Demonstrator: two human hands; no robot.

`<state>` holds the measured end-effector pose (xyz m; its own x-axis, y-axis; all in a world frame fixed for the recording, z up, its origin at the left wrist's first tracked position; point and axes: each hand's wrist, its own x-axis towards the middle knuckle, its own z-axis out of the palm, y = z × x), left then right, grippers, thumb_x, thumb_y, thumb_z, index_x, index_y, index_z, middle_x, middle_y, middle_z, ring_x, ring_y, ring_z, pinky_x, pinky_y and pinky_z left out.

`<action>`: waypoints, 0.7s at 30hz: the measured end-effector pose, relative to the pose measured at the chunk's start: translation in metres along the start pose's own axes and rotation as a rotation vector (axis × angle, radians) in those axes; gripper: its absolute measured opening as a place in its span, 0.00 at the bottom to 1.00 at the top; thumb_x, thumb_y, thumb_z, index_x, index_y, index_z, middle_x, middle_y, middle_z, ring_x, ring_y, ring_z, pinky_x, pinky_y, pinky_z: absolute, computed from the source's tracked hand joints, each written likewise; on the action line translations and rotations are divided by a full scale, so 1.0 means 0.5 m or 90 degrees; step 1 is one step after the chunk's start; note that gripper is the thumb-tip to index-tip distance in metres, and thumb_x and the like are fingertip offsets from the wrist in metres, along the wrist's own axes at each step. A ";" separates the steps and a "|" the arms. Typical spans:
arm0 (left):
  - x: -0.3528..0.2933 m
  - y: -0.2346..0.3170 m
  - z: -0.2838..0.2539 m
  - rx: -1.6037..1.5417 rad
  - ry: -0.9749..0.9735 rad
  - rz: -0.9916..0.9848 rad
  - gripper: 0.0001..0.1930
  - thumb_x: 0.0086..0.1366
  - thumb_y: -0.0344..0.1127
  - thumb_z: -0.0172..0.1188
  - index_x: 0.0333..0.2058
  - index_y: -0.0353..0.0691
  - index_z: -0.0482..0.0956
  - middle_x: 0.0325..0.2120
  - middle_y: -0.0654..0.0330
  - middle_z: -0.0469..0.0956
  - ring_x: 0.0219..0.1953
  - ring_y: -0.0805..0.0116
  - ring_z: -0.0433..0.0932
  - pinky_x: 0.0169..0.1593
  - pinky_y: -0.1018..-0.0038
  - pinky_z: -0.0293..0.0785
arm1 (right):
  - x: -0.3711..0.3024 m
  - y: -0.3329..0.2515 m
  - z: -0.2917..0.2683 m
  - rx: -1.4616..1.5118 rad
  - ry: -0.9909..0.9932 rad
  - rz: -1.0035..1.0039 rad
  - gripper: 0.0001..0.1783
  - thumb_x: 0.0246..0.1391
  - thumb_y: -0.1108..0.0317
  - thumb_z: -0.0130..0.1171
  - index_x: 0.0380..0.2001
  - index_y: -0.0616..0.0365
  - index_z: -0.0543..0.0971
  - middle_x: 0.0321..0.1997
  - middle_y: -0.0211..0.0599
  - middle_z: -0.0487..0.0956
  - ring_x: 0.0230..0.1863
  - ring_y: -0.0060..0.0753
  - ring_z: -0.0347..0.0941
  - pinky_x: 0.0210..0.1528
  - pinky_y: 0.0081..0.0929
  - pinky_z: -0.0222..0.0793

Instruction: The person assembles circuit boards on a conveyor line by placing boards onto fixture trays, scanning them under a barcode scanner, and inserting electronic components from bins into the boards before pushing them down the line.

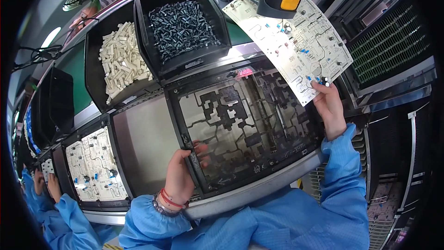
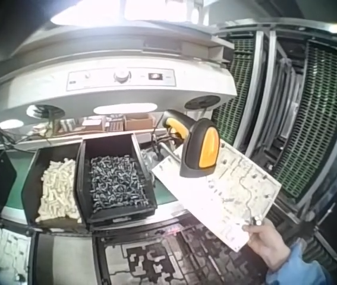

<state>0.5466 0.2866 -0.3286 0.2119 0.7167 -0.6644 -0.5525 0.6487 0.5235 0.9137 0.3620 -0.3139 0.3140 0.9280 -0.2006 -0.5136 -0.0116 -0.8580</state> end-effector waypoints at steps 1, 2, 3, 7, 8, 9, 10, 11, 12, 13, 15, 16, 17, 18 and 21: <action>-0.001 0.001 0.001 0.002 0.006 0.003 0.21 0.59 0.37 0.42 0.49 0.33 0.67 0.42 0.52 0.74 0.39 0.62 0.71 0.44 0.69 0.68 | 0.002 -0.001 0.003 -0.002 0.008 -0.001 0.26 0.48 0.88 0.48 0.53 0.64 0.64 0.53 0.43 0.71 0.53 0.37 0.69 0.57 0.34 0.65; 0.000 0.001 0.000 0.001 0.005 0.004 0.21 0.59 0.37 0.42 0.49 0.33 0.67 0.42 0.52 0.74 0.39 0.62 0.71 0.44 0.69 0.68 | 0.003 -0.002 0.006 -0.004 0.015 -0.003 0.26 0.48 0.88 0.48 0.53 0.64 0.64 0.53 0.43 0.71 0.53 0.37 0.69 0.57 0.33 0.66; 0.001 0.001 0.000 0.000 0.007 0.005 0.20 0.59 0.37 0.42 0.48 0.33 0.67 0.42 0.52 0.74 0.39 0.62 0.71 0.44 0.69 0.68 | 0.003 -0.002 0.007 -0.005 0.014 -0.004 0.26 0.48 0.88 0.48 0.53 0.64 0.64 0.53 0.43 0.71 0.53 0.37 0.69 0.57 0.33 0.66; 0.003 0.002 -0.003 0.010 0.019 0.007 0.20 0.59 0.37 0.42 0.48 0.34 0.68 0.41 0.53 0.74 0.39 0.63 0.71 0.43 0.70 0.68 | -0.003 0.001 0.013 -0.026 0.001 -0.009 0.24 0.49 0.86 0.48 0.52 0.66 0.65 0.52 0.45 0.71 0.53 0.39 0.69 0.57 0.36 0.65; 0.004 0.002 -0.002 0.009 0.018 0.007 0.20 0.59 0.37 0.42 0.48 0.34 0.68 0.41 0.53 0.74 0.39 0.63 0.71 0.43 0.70 0.68 | -0.006 -0.001 0.014 -0.031 0.006 -0.005 0.24 0.48 0.86 0.48 0.52 0.67 0.65 0.52 0.45 0.71 0.53 0.39 0.69 0.57 0.36 0.65; 0.005 0.003 -0.001 0.005 0.023 0.006 0.20 0.59 0.37 0.42 0.48 0.34 0.68 0.41 0.53 0.75 0.38 0.63 0.71 0.43 0.70 0.68 | -0.007 -0.001 0.010 -0.033 0.006 -0.006 0.24 0.48 0.86 0.48 0.52 0.67 0.65 0.52 0.45 0.71 0.53 0.39 0.69 0.57 0.36 0.65; 0.006 0.003 0.000 0.001 0.028 0.005 0.20 0.59 0.37 0.42 0.48 0.34 0.68 0.40 0.54 0.75 0.38 0.63 0.71 0.43 0.70 0.68 | -0.008 -0.001 0.002 -0.031 -0.003 0.000 0.24 0.48 0.86 0.48 0.52 0.67 0.65 0.52 0.45 0.71 0.53 0.39 0.69 0.57 0.36 0.65; 0.006 0.004 0.000 0.001 0.027 0.004 0.20 0.59 0.37 0.42 0.48 0.34 0.68 0.40 0.54 0.75 0.38 0.63 0.71 0.43 0.70 0.68 | -0.013 -0.003 -0.005 -0.030 -0.012 0.006 0.24 0.48 0.86 0.48 0.52 0.67 0.65 0.52 0.45 0.71 0.53 0.38 0.69 0.57 0.36 0.65; 0.005 0.005 -0.001 -0.001 0.031 0.002 0.19 0.59 0.37 0.42 0.48 0.34 0.68 0.40 0.54 0.75 0.38 0.63 0.71 0.42 0.70 0.68 | -0.020 -0.004 -0.009 -0.031 -0.010 0.007 0.24 0.48 0.86 0.48 0.52 0.67 0.65 0.52 0.45 0.71 0.53 0.38 0.69 0.57 0.36 0.65; 0.005 0.005 -0.002 -0.003 0.034 0.001 0.19 0.59 0.37 0.43 0.47 0.34 0.68 0.39 0.55 0.75 0.37 0.63 0.71 0.42 0.70 0.68 | -0.028 -0.005 -0.014 -0.035 -0.007 0.010 0.24 0.48 0.86 0.48 0.52 0.67 0.65 0.52 0.45 0.72 0.53 0.38 0.69 0.57 0.36 0.65; 0.005 0.005 -0.002 -0.003 0.040 0.004 0.19 0.59 0.36 0.43 0.47 0.35 0.69 0.39 0.55 0.75 0.37 0.63 0.71 0.41 0.71 0.68 | -0.047 -0.008 -0.023 -0.032 -0.003 0.015 0.24 0.48 0.86 0.49 0.52 0.68 0.65 0.52 0.45 0.72 0.53 0.38 0.70 0.57 0.36 0.65; 0.004 0.005 -0.001 -0.005 0.046 0.009 0.19 0.58 0.36 0.43 0.46 0.35 0.69 0.38 0.55 0.75 0.37 0.64 0.71 0.41 0.71 0.68 | -0.057 -0.011 -0.026 -0.032 0.000 0.014 0.24 0.48 0.86 0.49 0.52 0.68 0.65 0.52 0.45 0.72 0.53 0.38 0.70 0.57 0.36 0.65; 0.005 0.005 -0.001 -0.003 0.046 0.009 0.19 0.58 0.36 0.43 0.46 0.35 0.69 0.38 0.55 0.75 0.37 0.64 0.71 0.41 0.71 0.68 | -0.066 -0.012 -0.029 -0.037 0.013 0.020 0.24 0.48 0.87 0.49 0.52 0.68 0.65 0.52 0.45 0.72 0.52 0.38 0.70 0.57 0.36 0.65; 0.005 0.004 0.000 -0.003 0.051 0.012 0.18 0.58 0.36 0.44 0.46 0.35 0.69 0.38 0.56 0.75 0.36 0.64 0.71 0.40 0.71 0.68 | -0.074 -0.013 -0.033 -0.042 0.026 0.025 0.24 0.48 0.87 0.49 0.52 0.68 0.65 0.52 0.45 0.72 0.52 0.38 0.70 0.56 0.36 0.65; 0.007 0.001 0.001 0.000 0.064 0.019 0.18 0.58 0.36 0.44 0.45 0.36 0.70 0.37 0.56 0.75 0.36 0.64 0.71 0.39 0.72 0.67 | -0.088 -0.011 -0.049 -0.036 0.033 0.020 0.24 0.48 0.87 0.49 0.52 0.68 0.65 0.51 0.45 0.72 0.52 0.38 0.70 0.55 0.36 0.67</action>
<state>0.5472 0.2896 -0.3305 0.1131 0.7061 -0.6990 -0.5574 0.6275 0.5437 0.9222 0.3120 -0.3118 0.3402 0.9061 -0.2516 -0.4784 -0.0636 -0.8759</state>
